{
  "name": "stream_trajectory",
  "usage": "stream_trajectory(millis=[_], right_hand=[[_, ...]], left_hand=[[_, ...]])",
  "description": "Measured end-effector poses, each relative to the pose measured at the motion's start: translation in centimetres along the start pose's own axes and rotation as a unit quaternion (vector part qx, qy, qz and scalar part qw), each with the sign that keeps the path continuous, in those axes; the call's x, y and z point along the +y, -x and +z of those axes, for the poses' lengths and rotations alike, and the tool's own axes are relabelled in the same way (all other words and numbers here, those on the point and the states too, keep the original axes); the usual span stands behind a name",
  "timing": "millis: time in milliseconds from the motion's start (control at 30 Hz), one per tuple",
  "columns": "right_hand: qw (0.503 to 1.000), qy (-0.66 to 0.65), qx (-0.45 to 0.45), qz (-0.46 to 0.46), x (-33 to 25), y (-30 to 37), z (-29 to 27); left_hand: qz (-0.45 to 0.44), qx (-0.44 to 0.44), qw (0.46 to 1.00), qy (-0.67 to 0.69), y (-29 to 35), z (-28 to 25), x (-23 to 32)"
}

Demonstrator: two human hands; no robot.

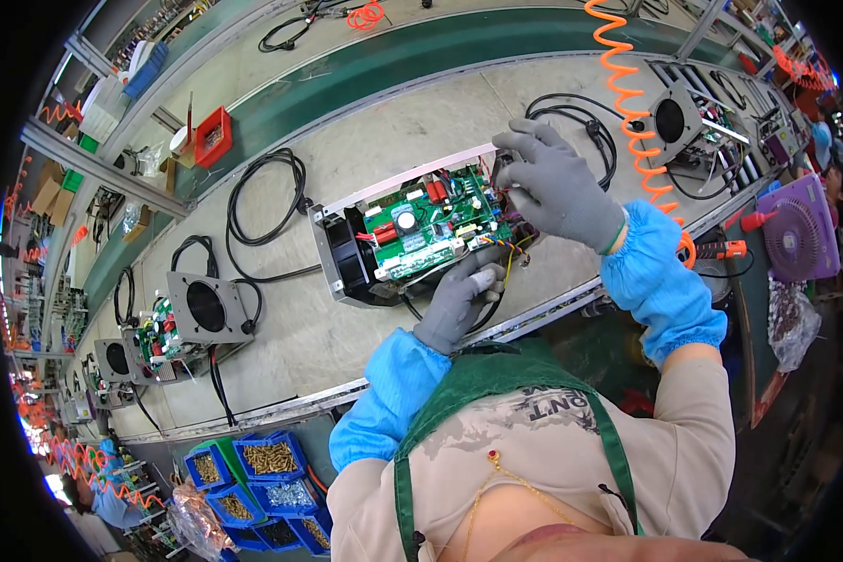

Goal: Assembling electronic components on a printed circuit board using an electric screwdriver.

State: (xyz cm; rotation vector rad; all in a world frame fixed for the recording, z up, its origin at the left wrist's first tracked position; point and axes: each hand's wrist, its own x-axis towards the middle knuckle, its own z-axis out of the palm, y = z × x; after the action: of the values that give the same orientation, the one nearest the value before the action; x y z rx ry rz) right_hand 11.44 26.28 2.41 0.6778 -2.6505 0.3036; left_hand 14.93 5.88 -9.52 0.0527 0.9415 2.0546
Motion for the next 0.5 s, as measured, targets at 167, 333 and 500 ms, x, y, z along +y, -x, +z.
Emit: stream_trajectory(millis=[167,333,500], right_hand=[[0.999,0.017,0.009,0.038,0.9,0.8,0.3],[0.998,0.022,0.015,0.061,1.9,-0.2,1.4],[0.995,0.078,-0.03,0.051,2.3,-0.7,2.5]], left_hand=[[-0.032,0.03,0.997,-0.061,0.9,-0.1,-0.4],[-0.027,0.047,0.997,-0.05,2.0,-1.6,-1.4],[-0.006,0.118,0.99,-0.072,4.2,-3.3,-1.8]])
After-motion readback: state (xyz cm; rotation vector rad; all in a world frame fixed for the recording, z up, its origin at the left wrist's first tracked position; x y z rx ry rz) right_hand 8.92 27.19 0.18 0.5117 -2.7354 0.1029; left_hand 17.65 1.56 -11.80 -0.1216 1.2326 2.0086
